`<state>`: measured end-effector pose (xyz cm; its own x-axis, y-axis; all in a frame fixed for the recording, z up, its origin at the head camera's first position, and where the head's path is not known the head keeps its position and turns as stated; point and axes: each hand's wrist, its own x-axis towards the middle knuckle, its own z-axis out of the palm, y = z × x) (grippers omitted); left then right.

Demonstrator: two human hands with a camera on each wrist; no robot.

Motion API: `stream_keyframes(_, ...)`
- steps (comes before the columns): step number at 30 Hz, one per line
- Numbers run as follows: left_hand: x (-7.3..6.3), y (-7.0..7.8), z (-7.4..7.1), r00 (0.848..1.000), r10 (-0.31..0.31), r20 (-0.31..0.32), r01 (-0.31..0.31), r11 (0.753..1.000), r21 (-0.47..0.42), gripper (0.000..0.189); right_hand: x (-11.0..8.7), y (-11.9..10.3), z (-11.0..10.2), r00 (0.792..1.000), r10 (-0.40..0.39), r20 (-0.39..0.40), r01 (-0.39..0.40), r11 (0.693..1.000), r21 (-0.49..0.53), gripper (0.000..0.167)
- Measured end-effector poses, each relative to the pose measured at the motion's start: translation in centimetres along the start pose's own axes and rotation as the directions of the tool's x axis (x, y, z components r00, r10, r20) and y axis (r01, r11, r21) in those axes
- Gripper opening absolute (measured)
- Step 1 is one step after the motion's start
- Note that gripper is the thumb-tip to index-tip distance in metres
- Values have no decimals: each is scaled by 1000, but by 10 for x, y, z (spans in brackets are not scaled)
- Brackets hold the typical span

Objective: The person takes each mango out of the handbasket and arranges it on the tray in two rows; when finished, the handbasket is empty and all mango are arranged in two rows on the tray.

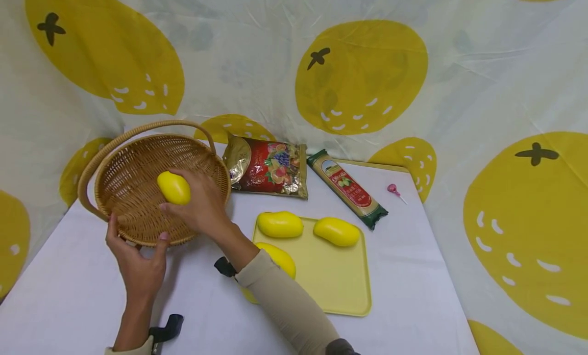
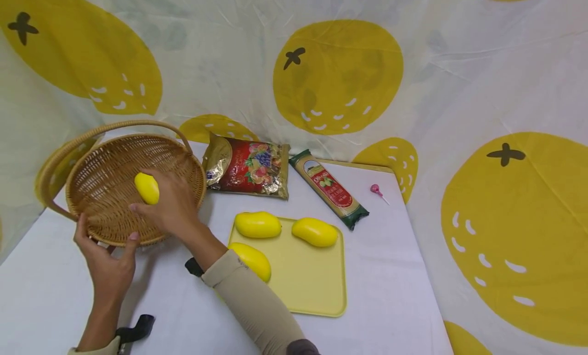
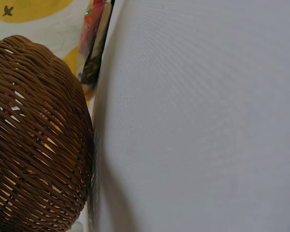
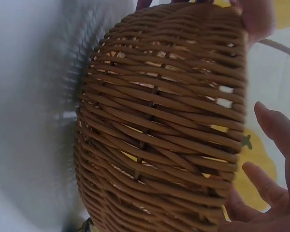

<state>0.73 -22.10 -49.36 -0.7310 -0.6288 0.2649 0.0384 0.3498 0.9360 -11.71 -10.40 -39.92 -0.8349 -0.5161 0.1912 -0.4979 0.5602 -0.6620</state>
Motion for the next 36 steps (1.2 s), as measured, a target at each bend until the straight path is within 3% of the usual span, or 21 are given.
stream_keyframes(8,-1,0,1,1000,6,-12,-7,1000,-13,102,31,6,16,996,21,89,-11,994,-111,78)
stream_keyframes(14,-1,-1,0,1000,9,-16,-9,1000,-7,102,48,8,30,987,92,134,-68,983,-171,81)
stream_keyframes(17,-1,-2,0,1000,12,-22,-12,1000,-11,102,55,9,37,977,141,159,-108,974,-199,82)
stream_keyframes(22,-1,-3,-1,1000,6,-21,-6,1000,-8,103,66,10,44,969,154,192,-93,951,-296,82)
stream_keyframes(32,-1,-3,0,1000,10,-12,-10,1000,-6,105,72,13,47,960,160,231,-63,923,-379,80)
stream_keyframes(36,-1,-3,0,1000,11,-8,-11,1000,13,104,71,11,48,952,172,254,-70,928,-367,80)
